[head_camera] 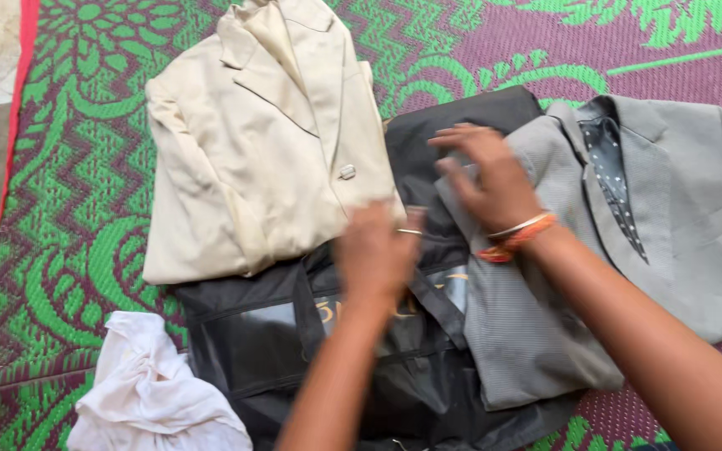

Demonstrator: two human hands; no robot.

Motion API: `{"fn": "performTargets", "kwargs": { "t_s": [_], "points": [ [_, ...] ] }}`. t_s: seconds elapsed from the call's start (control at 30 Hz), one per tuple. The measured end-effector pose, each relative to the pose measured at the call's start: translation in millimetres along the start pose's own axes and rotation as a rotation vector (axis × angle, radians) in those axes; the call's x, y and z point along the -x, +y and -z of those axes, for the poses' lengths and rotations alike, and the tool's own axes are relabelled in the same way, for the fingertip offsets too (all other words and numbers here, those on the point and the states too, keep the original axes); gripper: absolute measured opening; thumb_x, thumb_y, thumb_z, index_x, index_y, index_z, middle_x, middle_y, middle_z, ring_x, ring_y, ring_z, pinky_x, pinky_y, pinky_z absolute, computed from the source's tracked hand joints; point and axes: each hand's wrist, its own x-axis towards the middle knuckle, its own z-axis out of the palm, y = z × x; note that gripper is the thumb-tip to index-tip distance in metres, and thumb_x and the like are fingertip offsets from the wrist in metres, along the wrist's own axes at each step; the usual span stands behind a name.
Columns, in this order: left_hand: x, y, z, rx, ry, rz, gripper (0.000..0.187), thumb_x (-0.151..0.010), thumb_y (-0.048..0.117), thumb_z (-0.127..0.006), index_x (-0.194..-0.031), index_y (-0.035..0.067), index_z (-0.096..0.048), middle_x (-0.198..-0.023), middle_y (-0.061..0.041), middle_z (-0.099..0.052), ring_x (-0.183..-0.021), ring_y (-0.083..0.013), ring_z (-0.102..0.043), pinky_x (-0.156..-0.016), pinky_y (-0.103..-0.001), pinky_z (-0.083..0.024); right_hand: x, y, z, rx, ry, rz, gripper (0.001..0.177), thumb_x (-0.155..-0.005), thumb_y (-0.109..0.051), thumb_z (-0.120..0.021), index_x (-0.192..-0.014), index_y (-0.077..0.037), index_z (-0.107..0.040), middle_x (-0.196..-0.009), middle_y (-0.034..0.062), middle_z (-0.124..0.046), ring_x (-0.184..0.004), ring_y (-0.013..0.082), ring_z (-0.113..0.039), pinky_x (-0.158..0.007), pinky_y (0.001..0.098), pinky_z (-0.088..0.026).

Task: The person buttons a white blazer, places it on a hanger, and puts it into a black garment bag. They zip the bag closed and then arrange other folded jackets on the mat.

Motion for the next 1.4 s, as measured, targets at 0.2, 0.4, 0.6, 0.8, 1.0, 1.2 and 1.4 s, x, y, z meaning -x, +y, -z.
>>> {"fn": "performTargets", "kwargs": {
  "t_s": [0.2,0.4,0.6,0.8,1.0,1.2,1.4],
  "points": [
    [27.6,89.2,-36.6,-0.093,-0.251,0.121,0.092,-0.061,0.066,-0.083,-0.118,-0.003,-0.063,-0.116,-0.021,-0.061,-0.115,-0.0384,-0.053,-0.095,-0.049,-0.044,13.9,34.8,54.5,0.382,-0.313,0.275,0.063,-0.087,-0.061,-0.063,-0.132,-0.017,-0.063,-0.147,0.015,-0.056,-0.141,0.0357,-0.045,-0.117,0.0478,-0.025],
    [29.8,101.2,-59.9,-0.095,-0.088,-0.037,0.045,-0.074,0.026,-0.084,-0.104,0.002,-0.062,-0.112,-0.017,-0.065,-0.112,-0.0362,-0.06,-0.097,-0.047,-0.048,-33.1,60.9,77.1,0.427,-0.579,0.202,0.09,-0.08,-0.073,-0.069,-0.147,-0.016,-0.051,-0.146,0.0154,-0.055,-0.145,0.0354,-0.04,-0.116,0.0546,-0.017],
    [7.4,63.9,-69.7,0.316,-0.164,0.206,0.03,-0.087,0.011,-0.067,-0.113,0.001,-0.056,-0.106,-0.027,-0.07,-0.103,-0.0468,-0.066,-0.091,-0.054,-0.05,-51.8,55.8,90.8,0.638,-1.006,-0.12,0.12,-0.052,-0.08,-0.076,-0.153,-0.027,-0.04,-0.143,0.0086,-0.06,-0.14,0.0265,-0.051,-0.12,0.043,-0.033],
    [-2.6,70.8,-36.7,0.368,-0.23,0.244,0.034,-0.088,0.014,-0.064,-0.119,0.005,-0.053,-0.11,-0.026,-0.069,-0.108,-0.0463,-0.065,-0.091,-0.053,-0.049,-75.0,33.0,101.9,0.508,-1.076,-0.471,0.119,-0.049,-0.071,-0.086,-0.147,-0.014,-0.052,-0.145,0.0149,-0.062,-0.131,0.0318,-0.064,-0.11,0.0399,-0.052],
    [-14.1,72.2,12.3,0.383,-0.323,0.024,0.04,-0.09,0.019,-0.067,-0.126,0.005,-0.054,-0.114,-0.028,-0.068,-0.111,-0.0466,-0.064,-0.092,-0.051,-0.048,-100.7,17.0,151.9,0.532,-0.997,-0.615,0.1,-0.058,-0.065,-0.089,-0.14,-0.016,-0.062,-0.13,0.0134,-0.071,-0.121,0.0294,-0.068,-0.102,0.0423,-0.055],
    [-138.4,21.7,67.3,0.213,0.087,0.038,0.055,-0.084,0.038,-0.076,-0.122,0.002,-0.056,-0.114,-0.023,-0.07,-0.108,-0.0404,-0.067,-0.093,-0.046,-0.054,-153.1,31.5,89.5,0.357,-0.024,0.179,0.074,-0.091,-0.062,-0.082,-0.139,-0.007,-0.068,-0.132,0.0206,-0.07,-0.12,0.0402,-0.065,-0.102,0.0467,-0.05],
    [-76.8,-1.1,64.5,-0.394,-0.14,0.31,0.054,-0.095,0.056,-0.059,-0.109,0.005,-0.07,-0.109,-0.022,-0.072,-0.104,-0.0432,-0.069,-0.089,-0.056,-0.053,-101.9,92.8,28.5,0.365,-0.386,-0.201,0.117,-0.068,-0.08,-0.072,-0.156,-0.015,-0.032,-0.161,0.0206,-0.035,-0.148,0.0393,-0.031,-0.115,0.0579,-0.026]
  ]
}}
